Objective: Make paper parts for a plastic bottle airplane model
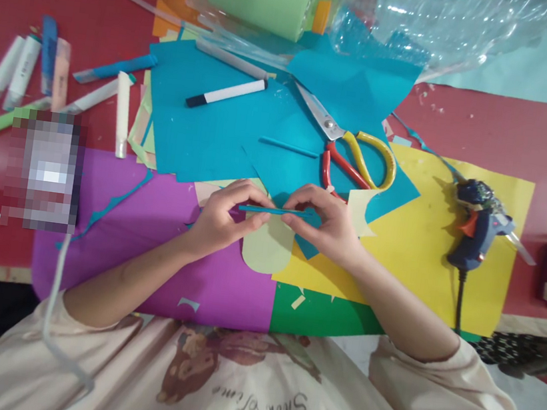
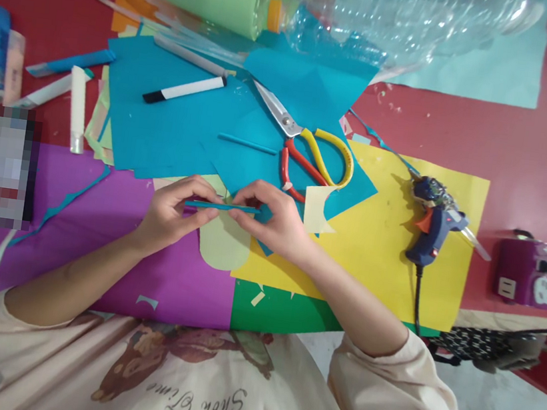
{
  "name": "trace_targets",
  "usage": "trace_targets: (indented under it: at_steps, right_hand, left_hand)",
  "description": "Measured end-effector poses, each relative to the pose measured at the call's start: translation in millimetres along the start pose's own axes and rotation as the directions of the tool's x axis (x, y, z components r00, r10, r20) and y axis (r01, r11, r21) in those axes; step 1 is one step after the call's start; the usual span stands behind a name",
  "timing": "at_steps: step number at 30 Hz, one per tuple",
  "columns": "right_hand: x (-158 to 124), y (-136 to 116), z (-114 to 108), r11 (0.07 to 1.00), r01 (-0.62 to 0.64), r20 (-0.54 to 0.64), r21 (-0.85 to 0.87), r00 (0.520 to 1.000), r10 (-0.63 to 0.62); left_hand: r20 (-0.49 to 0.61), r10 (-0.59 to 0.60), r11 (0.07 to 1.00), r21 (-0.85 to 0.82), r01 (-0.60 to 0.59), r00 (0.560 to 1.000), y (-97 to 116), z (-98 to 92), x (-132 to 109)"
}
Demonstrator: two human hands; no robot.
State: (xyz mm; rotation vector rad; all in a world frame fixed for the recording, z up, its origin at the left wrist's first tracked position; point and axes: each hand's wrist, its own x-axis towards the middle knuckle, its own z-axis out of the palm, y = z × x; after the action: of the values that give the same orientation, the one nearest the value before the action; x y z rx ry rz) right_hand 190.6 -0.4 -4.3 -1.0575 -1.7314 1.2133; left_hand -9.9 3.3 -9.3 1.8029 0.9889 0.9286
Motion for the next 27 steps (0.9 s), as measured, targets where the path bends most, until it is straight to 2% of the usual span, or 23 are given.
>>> trace_targets:
  at_steps: [5,9,15,21,27]
  right_hand:
    - [1.9,-0.2,-2.8,0.997,-0.062,-0.045,0.04,0.997,0.064]
    - [2.5,-1.0,-3.7,0.997,-0.058,-0.057,0.047,0.996,0.061]
    - [2.0,-1.8,-3.8,0.999,-0.038,-0.051,0.026,0.998,0.039]
    - [0.2,0.7,-1.0,1.0,-0.009,-0.03,0.03,0.999,0.01]
    - [0.1,2.6,-1.8,0.999,0.002,-0.018,0.034,1.0,-0.002]
  left_hand:
    - [-0.096,-0.036,0.999,0.02,0.038,0.995,0.6,-3.1,0.0]
    - [-0.122,-0.034,0.999,0.037,0.039,0.992,1.3,-3.5,-0.2]
    - [-0.092,-0.027,0.999,0.018,0.028,0.995,2.9,-3.5,0.6]
    - [-0.025,0.069,0.998,-0.011,-0.069,0.997,2.7,-3.3,1.2]
    - [-0.045,0.066,0.997,-0.033,-0.068,0.997,0.5,-2.9,-0.7]
